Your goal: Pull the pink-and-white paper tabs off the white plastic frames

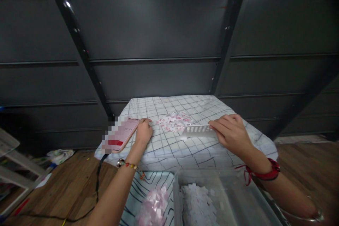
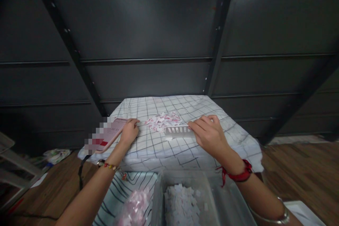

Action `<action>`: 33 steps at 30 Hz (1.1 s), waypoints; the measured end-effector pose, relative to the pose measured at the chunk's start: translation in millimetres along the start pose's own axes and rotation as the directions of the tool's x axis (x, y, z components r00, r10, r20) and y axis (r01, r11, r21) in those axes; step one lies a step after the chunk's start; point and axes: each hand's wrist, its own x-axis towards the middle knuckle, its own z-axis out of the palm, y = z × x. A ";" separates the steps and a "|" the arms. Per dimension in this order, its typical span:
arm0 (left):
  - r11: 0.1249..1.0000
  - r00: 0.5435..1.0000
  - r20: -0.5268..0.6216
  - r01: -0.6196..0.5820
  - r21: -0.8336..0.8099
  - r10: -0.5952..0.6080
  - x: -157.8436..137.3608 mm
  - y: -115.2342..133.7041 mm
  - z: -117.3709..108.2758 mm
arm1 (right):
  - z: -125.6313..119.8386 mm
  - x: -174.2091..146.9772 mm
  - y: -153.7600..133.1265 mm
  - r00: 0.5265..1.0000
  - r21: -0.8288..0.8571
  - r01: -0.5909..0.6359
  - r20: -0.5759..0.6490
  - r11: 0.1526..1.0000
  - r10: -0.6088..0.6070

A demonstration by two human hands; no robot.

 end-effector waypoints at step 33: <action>0.995 0.996 0.011 -0.088 -0.041 0.089 -0.6 1.8 1.6 | -28.2 -14.0 8.9 0.997 0.097 -0.078 -0.008 0.992 0.079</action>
